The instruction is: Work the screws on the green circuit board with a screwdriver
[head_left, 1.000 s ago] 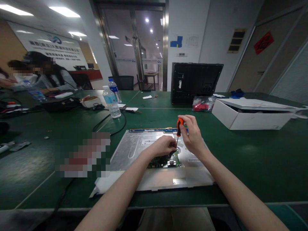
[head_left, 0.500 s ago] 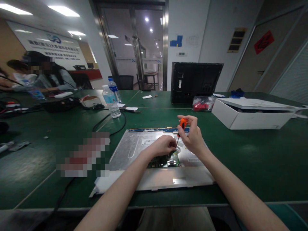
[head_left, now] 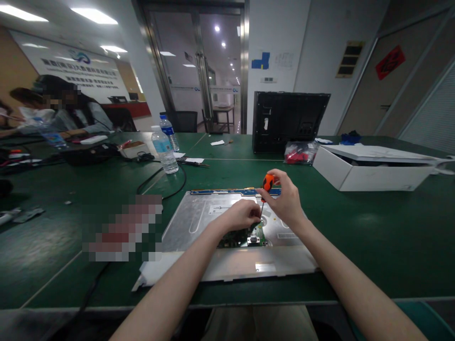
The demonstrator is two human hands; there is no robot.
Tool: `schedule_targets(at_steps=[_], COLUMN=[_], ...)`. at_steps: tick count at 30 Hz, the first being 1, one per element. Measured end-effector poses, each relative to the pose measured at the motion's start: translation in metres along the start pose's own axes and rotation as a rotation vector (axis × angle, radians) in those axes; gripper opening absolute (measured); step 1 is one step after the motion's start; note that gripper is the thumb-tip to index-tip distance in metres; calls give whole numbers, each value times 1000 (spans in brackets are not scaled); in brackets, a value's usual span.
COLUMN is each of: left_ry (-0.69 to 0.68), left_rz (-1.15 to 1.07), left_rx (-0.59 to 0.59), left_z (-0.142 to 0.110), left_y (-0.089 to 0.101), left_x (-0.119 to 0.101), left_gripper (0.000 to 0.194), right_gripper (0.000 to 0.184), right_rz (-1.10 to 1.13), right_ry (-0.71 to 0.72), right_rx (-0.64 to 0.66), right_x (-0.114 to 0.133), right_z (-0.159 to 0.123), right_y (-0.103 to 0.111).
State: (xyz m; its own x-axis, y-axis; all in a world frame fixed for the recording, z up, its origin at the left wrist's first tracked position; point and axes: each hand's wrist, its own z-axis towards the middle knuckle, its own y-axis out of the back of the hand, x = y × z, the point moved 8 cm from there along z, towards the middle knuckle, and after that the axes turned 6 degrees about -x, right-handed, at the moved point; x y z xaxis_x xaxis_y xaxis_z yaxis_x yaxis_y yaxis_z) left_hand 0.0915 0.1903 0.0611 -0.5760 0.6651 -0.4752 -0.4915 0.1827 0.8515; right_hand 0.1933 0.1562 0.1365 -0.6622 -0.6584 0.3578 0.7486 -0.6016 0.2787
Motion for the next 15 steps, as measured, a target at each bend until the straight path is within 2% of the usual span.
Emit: schedule_targets(at_steps=[9, 15], left_ry=[-16, -38], left_rz=[-4, 6], left_rx=[-4, -4], left_z=[-1, 0], left_y=[0, 0], left_x=[-1, -2], left_gripper=[10, 13], right_gripper=[34, 34], right_rz=[3, -11], right_ry=[61, 10], right_rx=[31, -8], right_x=[8, 4], right_z=[2, 0], right_y=[1, 2])
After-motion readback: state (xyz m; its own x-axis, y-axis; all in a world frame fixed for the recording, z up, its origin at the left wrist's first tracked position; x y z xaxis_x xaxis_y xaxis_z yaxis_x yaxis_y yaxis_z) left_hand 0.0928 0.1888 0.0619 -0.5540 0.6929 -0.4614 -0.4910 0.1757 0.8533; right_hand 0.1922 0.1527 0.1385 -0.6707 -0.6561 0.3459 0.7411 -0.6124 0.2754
